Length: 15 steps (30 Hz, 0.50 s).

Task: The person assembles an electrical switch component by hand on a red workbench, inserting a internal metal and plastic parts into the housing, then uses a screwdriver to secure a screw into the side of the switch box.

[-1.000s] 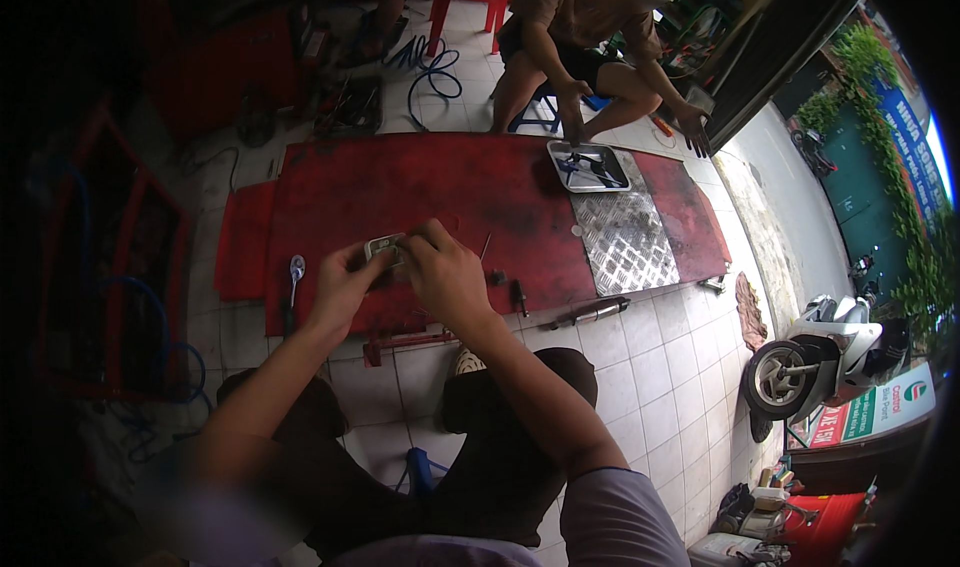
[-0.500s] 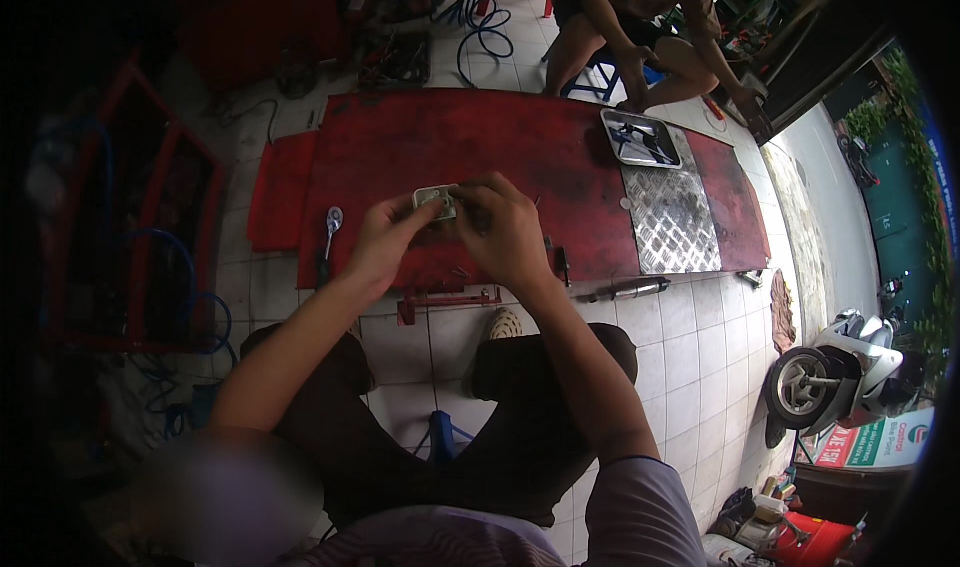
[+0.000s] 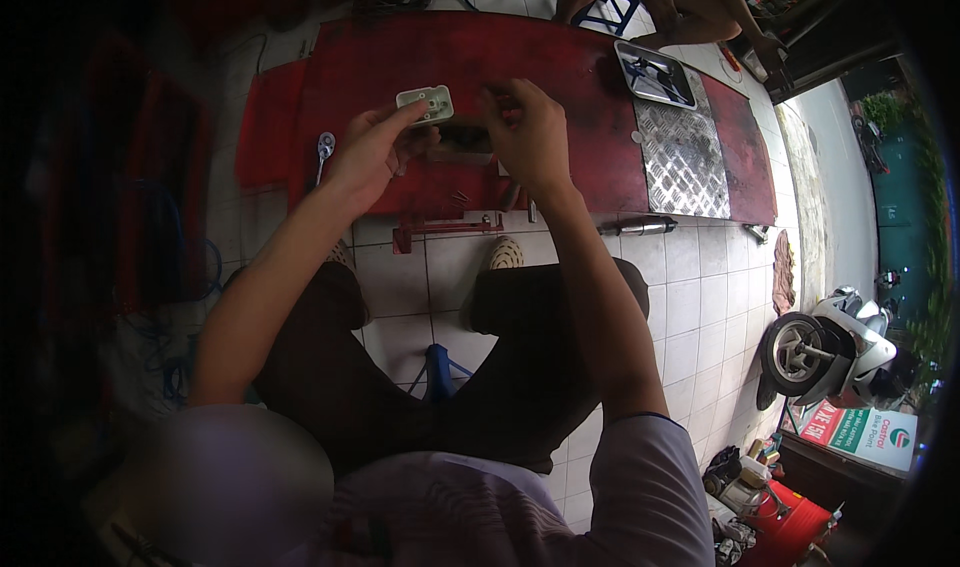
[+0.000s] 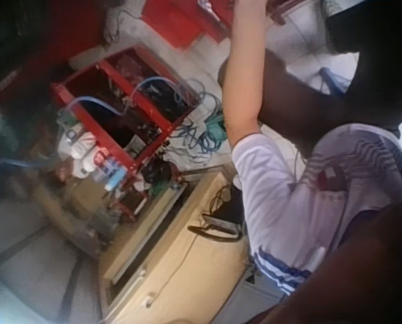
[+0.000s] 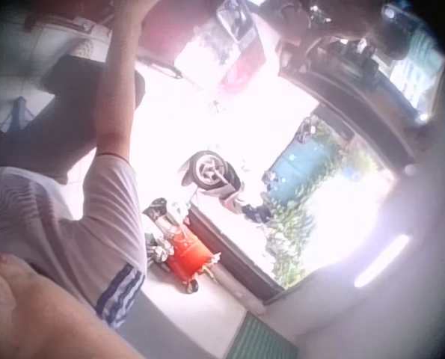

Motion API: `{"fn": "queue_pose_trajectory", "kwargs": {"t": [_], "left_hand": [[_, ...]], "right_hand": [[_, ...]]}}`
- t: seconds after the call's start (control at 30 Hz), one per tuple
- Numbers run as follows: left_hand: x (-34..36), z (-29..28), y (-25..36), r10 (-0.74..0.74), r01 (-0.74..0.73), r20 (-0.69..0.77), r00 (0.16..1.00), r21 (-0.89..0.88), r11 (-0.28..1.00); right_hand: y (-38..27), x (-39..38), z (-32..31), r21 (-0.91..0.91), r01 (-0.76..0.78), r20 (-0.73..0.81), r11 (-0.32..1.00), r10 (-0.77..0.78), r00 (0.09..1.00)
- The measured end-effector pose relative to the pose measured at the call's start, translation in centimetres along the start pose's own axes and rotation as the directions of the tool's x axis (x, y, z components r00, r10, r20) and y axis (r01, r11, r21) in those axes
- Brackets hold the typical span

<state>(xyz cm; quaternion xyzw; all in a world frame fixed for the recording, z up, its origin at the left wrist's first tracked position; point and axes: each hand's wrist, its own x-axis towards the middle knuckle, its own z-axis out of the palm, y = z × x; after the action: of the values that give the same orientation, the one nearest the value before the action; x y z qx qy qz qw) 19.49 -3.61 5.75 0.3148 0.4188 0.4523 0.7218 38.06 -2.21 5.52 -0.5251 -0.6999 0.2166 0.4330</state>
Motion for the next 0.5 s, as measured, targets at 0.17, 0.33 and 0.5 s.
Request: {"fn": "queue_pose_trajectory", "kwargs": {"t": [0.17, 0.33, 0.5], "left_hand": [[1.0, -1.8, 0.5, 0.093, -0.093, -0.007, 0.996, -0.096, 0.991], [2.3, -1.4, 4.2, 0.132, -0.130, 0.010, 0.991, -0.105, 0.986], [1.5, -1.6, 5.6, 0.098, -0.096, 0.017, 0.995, -0.102, 0.990]], "right_hand": [[4.0, -1.4, 4.3, -0.336, -0.055, 0.214, 0.940, 0.133, 0.968], [7.9, -2.9, 11.9, -0.473, -0.226, 0.397, 0.852, 0.435, 0.808], [7.6, -4.3, 15.3, -0.599, -0.561, 0.245, 0.571, 0.798, 0.551]]}}
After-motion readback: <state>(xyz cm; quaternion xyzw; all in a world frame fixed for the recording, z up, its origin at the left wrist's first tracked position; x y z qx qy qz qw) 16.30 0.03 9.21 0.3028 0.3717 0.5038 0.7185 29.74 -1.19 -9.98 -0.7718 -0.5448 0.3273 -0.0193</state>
